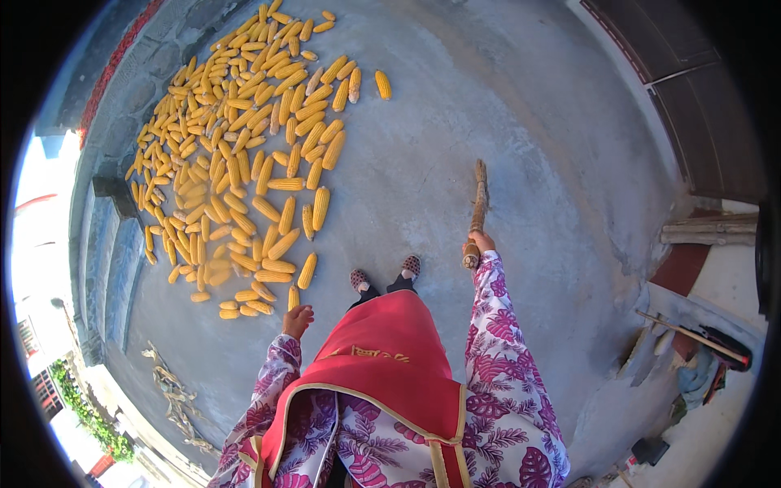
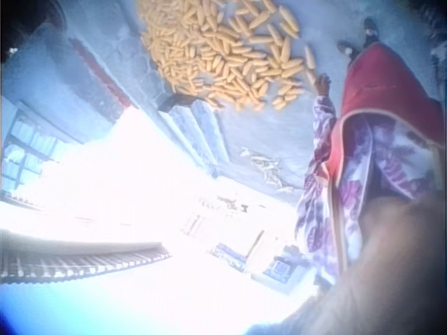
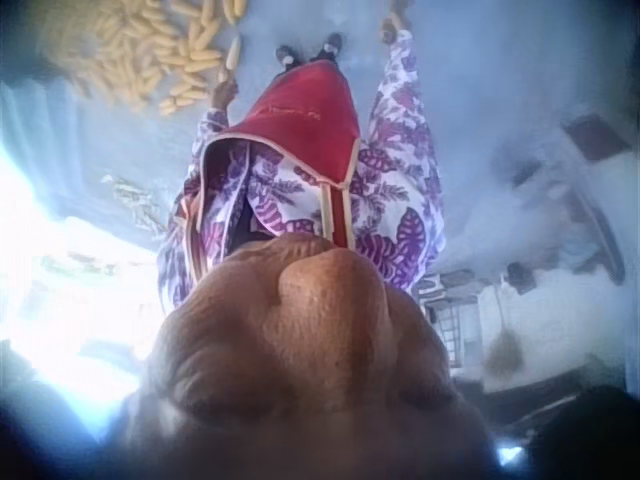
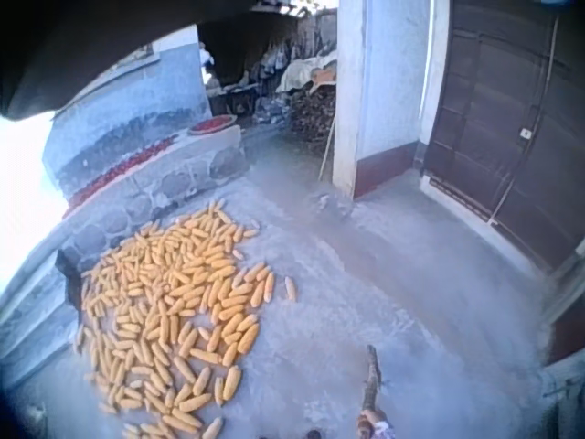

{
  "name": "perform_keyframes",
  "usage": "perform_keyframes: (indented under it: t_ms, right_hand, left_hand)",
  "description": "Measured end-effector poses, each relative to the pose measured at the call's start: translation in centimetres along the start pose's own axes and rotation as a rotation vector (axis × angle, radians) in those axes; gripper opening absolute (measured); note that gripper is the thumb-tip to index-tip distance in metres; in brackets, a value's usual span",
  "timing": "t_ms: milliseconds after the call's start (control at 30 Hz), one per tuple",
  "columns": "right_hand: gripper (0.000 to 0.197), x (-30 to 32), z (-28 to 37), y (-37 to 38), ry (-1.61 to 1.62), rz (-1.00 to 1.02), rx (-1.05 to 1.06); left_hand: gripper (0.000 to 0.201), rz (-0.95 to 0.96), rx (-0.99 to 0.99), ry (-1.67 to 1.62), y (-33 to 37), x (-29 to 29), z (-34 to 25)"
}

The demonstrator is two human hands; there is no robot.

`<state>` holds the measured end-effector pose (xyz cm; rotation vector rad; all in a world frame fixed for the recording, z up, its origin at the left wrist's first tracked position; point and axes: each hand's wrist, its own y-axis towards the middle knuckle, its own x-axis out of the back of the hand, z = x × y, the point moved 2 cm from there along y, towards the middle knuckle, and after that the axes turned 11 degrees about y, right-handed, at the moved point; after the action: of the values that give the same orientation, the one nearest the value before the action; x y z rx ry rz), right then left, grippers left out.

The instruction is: The person sweeps dried leaves and husks across a concrete surface using a broom, walks past piles of corn, and then lifts a large wicker basket filled with walnuts.

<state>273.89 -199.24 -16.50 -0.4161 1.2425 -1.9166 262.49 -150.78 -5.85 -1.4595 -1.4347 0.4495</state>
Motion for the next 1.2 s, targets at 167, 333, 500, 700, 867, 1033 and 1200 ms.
perform_keyframes:
  t_ms: [167, 333, 500, 700, 867, 1033, 1200]
  right_hand:
    - [0.023, -5.6, -5.2, 2.2, -0.282, 0.0, -0.007]
    - [0.026, -12.5, -10.2, -3.8, -0.291, 0.354, -0.222]
    - [0.041, -14.0, -9.1, -10.7, -0.216, 0.565, -0.369]
    - [0.04, -13.6, -12.4, -14.6, -0.059, 0.529, -0.47]
    - [0.026, -12.3, -17.8, -13.7, 0.113, 0.316, -0.681]
    - [0.028, -16.6, -22.7, -14.0, -0.182, 0.388, -0.598]
    - [0.031, -22.4, -21.4, -13.7, 0.001, 0.481, -0.897]
  left_hand:
    - [0.027, -0.045, 0.026, -0.091, -2.3, 0.3, 3.1]
    - [0.028, -0.078, 0.054, -0.131, -2.4, 0.0, 7.5]
    - [0.029, -0.101, 0.046, -0.189, -1.3, 0.4, 9.1]
    - [0.029, -0.089, 0.018, -0.195, -0.9, 1.0, 8.3]
    - [0.029, -0.074, 0.018, -0.184, -1.1, 2.4, 9.7]
    - [0.028, -0.129, 0.035, -0.191, -1.8, 5.1, 12.6]
    - [0.027, -0.195, 0.059, -0.229, -1.0, 7.2, 15.1]
